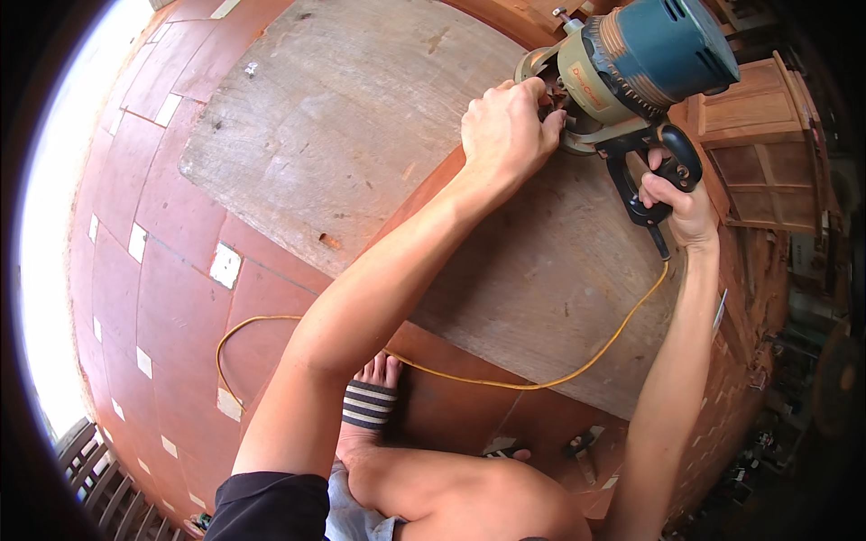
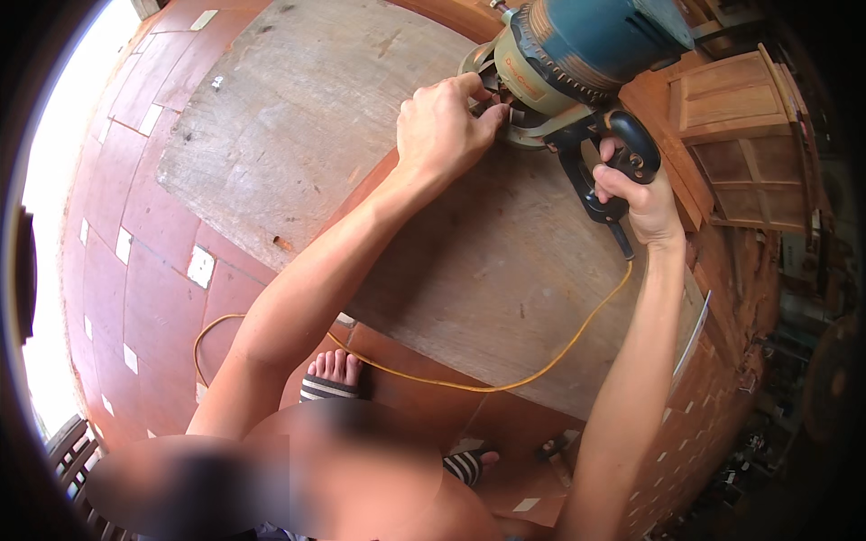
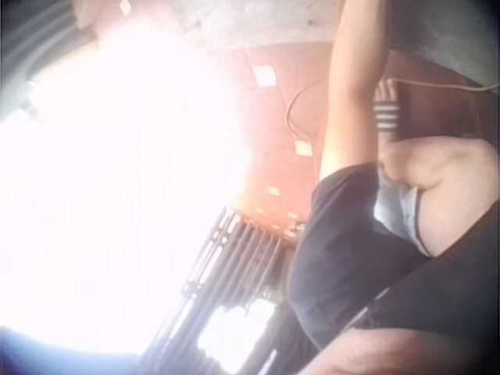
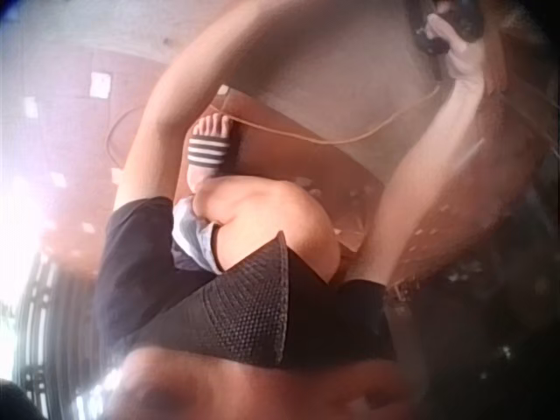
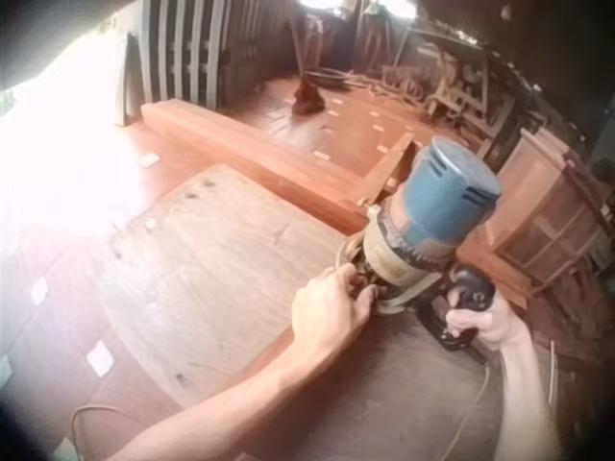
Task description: The person measures a wooden plank with a tape measure, then uses a handheld router to cut a groove along the plank. The person repeats the measuring and routing steps on the same plank.
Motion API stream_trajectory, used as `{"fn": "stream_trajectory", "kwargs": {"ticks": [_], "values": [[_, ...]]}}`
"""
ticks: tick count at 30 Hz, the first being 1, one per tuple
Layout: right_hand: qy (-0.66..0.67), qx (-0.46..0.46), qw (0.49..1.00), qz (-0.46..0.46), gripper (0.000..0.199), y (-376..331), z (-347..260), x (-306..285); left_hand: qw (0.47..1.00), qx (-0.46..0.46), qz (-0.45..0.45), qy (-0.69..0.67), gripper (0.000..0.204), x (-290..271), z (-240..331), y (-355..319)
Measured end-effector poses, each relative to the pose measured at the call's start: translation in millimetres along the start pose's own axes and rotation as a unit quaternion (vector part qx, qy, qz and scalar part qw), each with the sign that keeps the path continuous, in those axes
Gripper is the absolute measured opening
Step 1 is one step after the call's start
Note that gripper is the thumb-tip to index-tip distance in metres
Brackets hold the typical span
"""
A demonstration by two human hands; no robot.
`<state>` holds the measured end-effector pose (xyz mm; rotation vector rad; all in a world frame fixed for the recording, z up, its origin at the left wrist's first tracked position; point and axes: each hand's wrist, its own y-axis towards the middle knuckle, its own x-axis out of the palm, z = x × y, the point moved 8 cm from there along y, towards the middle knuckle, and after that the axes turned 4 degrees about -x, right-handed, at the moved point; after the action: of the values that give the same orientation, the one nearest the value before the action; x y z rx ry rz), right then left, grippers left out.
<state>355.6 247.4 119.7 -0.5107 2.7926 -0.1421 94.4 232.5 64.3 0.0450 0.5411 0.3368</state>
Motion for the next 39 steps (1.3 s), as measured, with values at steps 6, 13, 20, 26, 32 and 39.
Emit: {"fn": "stream_trajectory", "kwargs": {"ticks": [6, 13, 20, 26, 32, 39], "values": [[-0.002, -0.001, 1.000, 0.003, 0.027, -5, -2, 6, 1.000, 0.010, 0.020, -0.009, 0.026, -2, 1, 0], [0.019, -0.010, 0.999, 0.026, 0.026, -10, -9, 23, 0.998, 0.036, 0.055, -0.008, 0.029, -3, -1, 1], [0.030, -0.018, 0.999, 0.034, 0.020, -14, -13, 32, 0.996, 0.046, 0.073, 0.004, 0.029, -3, 1, 2], [0.036, -0.038, 0.998, 0.040, 0.014, -13, -15, 37, 0.997, 0.050, 0.061, 0.016, 0.038, -6, 3, 3], [0.025, -0.049, 0.998, 0.040, 0.013, -13, -15, 39, 0.997, 0.046, 0.046, 0.038, 0.033, -4, 7, 5], [0.033, -0.050, 0.997, 0.041, 0.011, -11, -13, 41, 0.996, 0.046, 0.054, 0.062, 0.027, -3, 1, 6]]}}
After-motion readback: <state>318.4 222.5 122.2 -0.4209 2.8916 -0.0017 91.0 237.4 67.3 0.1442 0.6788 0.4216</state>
